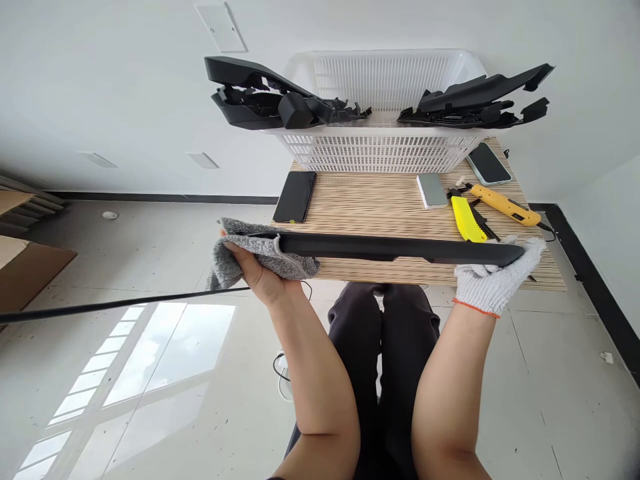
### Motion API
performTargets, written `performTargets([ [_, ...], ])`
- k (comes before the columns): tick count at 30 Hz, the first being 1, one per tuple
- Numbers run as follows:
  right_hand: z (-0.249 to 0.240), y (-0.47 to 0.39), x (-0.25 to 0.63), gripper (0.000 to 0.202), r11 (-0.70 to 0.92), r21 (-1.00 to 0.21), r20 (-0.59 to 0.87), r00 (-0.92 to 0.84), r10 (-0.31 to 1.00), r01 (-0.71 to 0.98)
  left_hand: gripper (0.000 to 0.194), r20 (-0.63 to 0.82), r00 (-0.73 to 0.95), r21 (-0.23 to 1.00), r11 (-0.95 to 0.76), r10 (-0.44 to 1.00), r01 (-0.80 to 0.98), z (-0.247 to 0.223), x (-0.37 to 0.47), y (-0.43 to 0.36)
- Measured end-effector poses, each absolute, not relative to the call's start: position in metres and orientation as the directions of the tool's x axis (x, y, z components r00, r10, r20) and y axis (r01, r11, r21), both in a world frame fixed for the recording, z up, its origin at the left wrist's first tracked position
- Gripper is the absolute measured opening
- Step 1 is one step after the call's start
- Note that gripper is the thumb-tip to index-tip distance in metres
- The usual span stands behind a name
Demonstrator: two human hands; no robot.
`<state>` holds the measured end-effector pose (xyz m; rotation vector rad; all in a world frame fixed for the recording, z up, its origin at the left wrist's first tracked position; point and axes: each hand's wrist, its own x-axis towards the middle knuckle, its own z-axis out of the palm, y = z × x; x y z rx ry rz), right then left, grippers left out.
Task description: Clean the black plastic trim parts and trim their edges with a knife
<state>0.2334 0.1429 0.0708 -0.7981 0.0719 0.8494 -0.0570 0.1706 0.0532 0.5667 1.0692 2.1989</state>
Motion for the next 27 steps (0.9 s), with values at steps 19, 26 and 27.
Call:
performTargets([
  [19,0.0723,0.1426,0.2365,0.030,0.357,-0.588,-0.363,0.631,0.685,-0.726,0.038,0.015,-0.661,0.810,-0.397,0.750,-0.432,0.0496,-0.0507,0.1703],
  [26,0.0712,0.1435,0.2375,0.032,0.374,-0.582,-0.362,0.642,0.676,-0.722,0.032,-0.064,-0.699,0.789,-0.393,0.712,-0.472,0.0513,-0.0581,0.1721],
  [27,0.0721,0.1433,0.2368,0.032,0.375,-0.582,-0.370,0.646,0.668,-0.722,0.031,-0.072,-0.715,0.796,-0.391,0.696,-0.461,0.0521,-0.0585,0.1719],
])
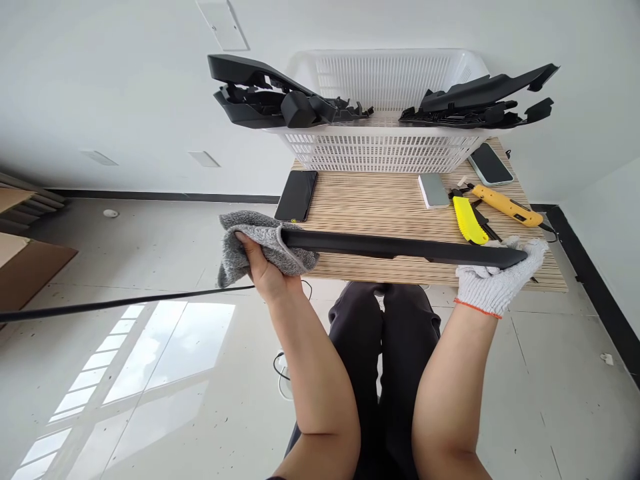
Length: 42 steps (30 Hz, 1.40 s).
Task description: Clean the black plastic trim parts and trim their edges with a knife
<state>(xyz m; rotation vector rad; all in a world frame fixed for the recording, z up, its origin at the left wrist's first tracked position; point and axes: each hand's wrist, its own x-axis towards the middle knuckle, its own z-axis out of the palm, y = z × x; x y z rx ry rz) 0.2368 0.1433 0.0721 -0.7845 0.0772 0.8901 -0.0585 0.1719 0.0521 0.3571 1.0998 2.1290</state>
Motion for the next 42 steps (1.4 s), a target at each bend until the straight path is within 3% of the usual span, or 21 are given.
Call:
performTargets([
  [12,0.068,0.143,0.242,0.033,0.378,-0.583,-0.307,0.625,0.718,-0.720,0.048,-0.019,-0.870,0.861,-0.434,0.493,-0.265,0.049,-0.060,0.173],
  [24,0.058,0.143,0.249,0.031,0.390,-0.559,-0.280,0.610,0.742,-0.731,0.043,-0.045,-0.718,0.807,-0.398,0.695,-0.436,0.050,-0.054,0.172],
  [34,0.060,0.142,0.248,0.035,0.432,-0.511,-0.280,0.619,0.734,-0.743,0.036,-0.049,-0.653,0.819,-0.344,0.756,-0.460,0.047,-0.057,0.170],
  [42,0.066,0.144,0.240,0.032,0.431,-0.542,-0.343,0.658,0.670,-0.721,0.035,-0.076,-0.702,0.819,-0.358,0.708,-0.450,0.045,-0.056,0.174],
])
